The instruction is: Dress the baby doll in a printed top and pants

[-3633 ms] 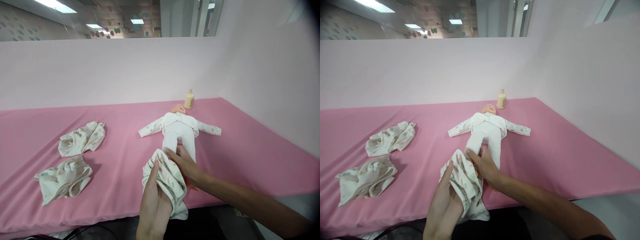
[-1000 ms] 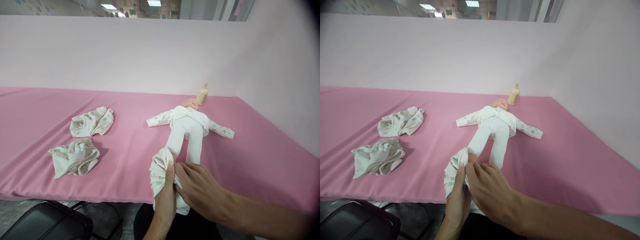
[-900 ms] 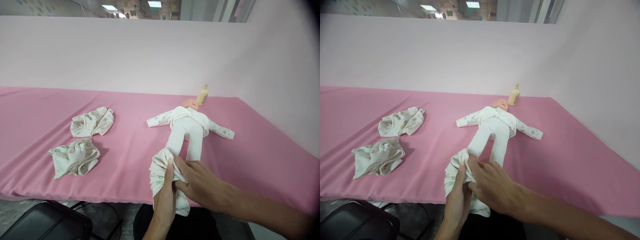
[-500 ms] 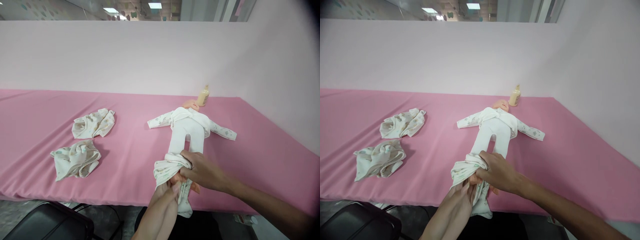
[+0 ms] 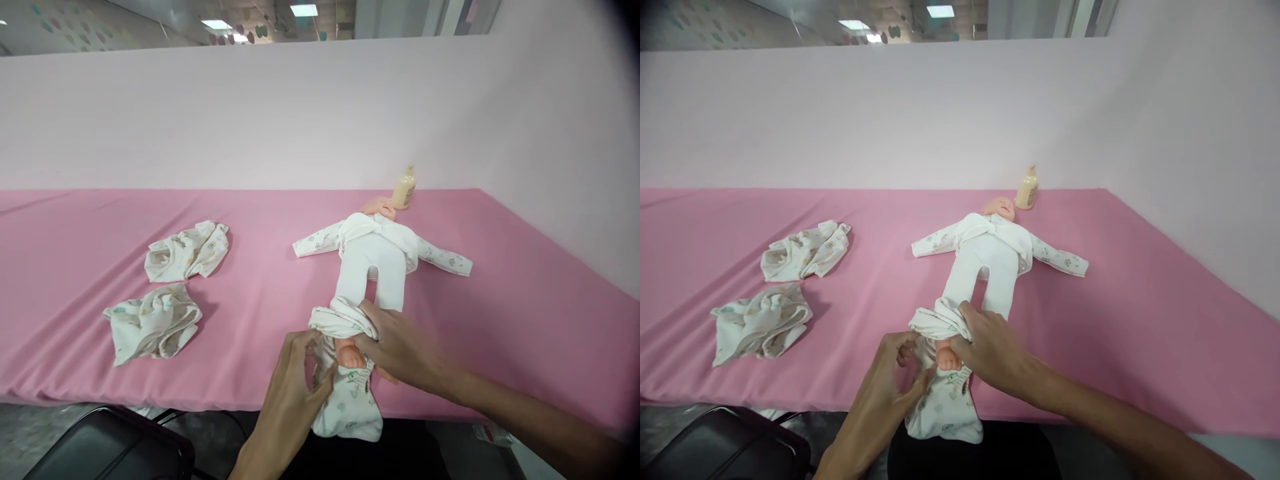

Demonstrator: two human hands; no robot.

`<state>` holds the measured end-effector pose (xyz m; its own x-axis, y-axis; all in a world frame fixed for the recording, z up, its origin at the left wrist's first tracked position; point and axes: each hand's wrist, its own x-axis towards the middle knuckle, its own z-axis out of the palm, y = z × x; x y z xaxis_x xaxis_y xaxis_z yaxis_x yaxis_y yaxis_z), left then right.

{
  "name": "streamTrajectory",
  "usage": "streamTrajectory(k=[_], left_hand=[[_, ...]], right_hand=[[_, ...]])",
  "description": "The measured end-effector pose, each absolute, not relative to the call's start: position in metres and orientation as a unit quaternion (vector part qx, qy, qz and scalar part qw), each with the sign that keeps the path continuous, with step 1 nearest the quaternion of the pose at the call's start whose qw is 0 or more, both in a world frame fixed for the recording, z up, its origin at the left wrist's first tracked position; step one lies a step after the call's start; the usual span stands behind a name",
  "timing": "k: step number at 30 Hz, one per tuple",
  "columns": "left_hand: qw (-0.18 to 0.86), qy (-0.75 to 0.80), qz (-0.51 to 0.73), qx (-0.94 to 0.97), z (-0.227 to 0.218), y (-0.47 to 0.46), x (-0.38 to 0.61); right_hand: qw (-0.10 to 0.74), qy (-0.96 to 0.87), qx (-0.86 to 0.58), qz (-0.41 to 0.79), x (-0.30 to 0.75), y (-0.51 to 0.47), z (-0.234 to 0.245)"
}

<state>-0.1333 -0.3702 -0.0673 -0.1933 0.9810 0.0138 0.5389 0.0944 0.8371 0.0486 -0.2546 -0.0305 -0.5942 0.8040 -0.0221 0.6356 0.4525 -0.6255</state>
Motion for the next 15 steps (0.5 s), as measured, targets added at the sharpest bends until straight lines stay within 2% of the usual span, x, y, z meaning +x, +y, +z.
streamTrajectory(k=[3,6,10,15], left_hand=[[0.299,0.667,0.362,0.579,-0.065,-0.362,-0.137],[0.355,0.636,0.374,0.574,-0.059,-0.355,-0.144],[0.399,0.604,0.38,0.576,-0.057,-0.342,-0.15],[0.382,0.574,0.417,0.592,-0.051,-0.311,-0.158]], right_hand=[[0.148,-0.792,-0.419,0.42,0.049,-0.25,-0.034],[0.203,-0.726,-0.405,0.516,0.048,-0.247,-0.037],[0.267,-0.67,-0.42,0.552,0.047,-0.246,-0.04],[0.276,-0.685,-0.395,0.546,0.046,-0.243,-0.039]])
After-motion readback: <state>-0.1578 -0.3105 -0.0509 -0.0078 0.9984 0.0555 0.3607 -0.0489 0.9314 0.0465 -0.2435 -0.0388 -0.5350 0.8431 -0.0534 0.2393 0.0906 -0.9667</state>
